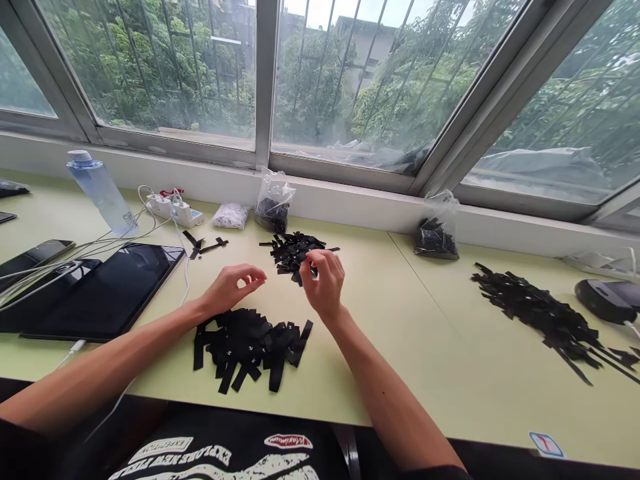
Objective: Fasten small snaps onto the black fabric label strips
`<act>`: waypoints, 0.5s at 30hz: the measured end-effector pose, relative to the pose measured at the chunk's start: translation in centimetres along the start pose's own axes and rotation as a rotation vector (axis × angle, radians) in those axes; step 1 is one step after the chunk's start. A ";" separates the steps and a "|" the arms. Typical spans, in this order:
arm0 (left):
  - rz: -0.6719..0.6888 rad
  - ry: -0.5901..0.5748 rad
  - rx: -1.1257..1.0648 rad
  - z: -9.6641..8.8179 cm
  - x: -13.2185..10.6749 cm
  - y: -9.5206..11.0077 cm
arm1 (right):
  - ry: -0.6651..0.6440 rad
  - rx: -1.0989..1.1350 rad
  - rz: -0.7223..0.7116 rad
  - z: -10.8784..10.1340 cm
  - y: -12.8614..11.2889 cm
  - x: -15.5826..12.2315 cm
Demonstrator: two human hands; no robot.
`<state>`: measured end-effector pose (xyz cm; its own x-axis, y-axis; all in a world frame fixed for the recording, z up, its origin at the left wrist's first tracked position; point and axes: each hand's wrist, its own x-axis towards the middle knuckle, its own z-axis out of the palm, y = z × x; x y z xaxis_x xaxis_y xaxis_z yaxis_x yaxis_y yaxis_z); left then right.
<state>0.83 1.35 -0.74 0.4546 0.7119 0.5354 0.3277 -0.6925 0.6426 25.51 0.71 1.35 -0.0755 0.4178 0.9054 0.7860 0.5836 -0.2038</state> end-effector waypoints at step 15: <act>0.041 -0.119 0.050 0.1 -0.2 0.0 | -1.308 0.499 0.440 -3.9 3.8 3.3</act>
<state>0.84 1.21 -0.94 0.5626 0.6662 0.4895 0.3466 -0.7277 0.5919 30.63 1.55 5.03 -0.5952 0.7827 -0.1823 0.6237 0.3069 -0.7189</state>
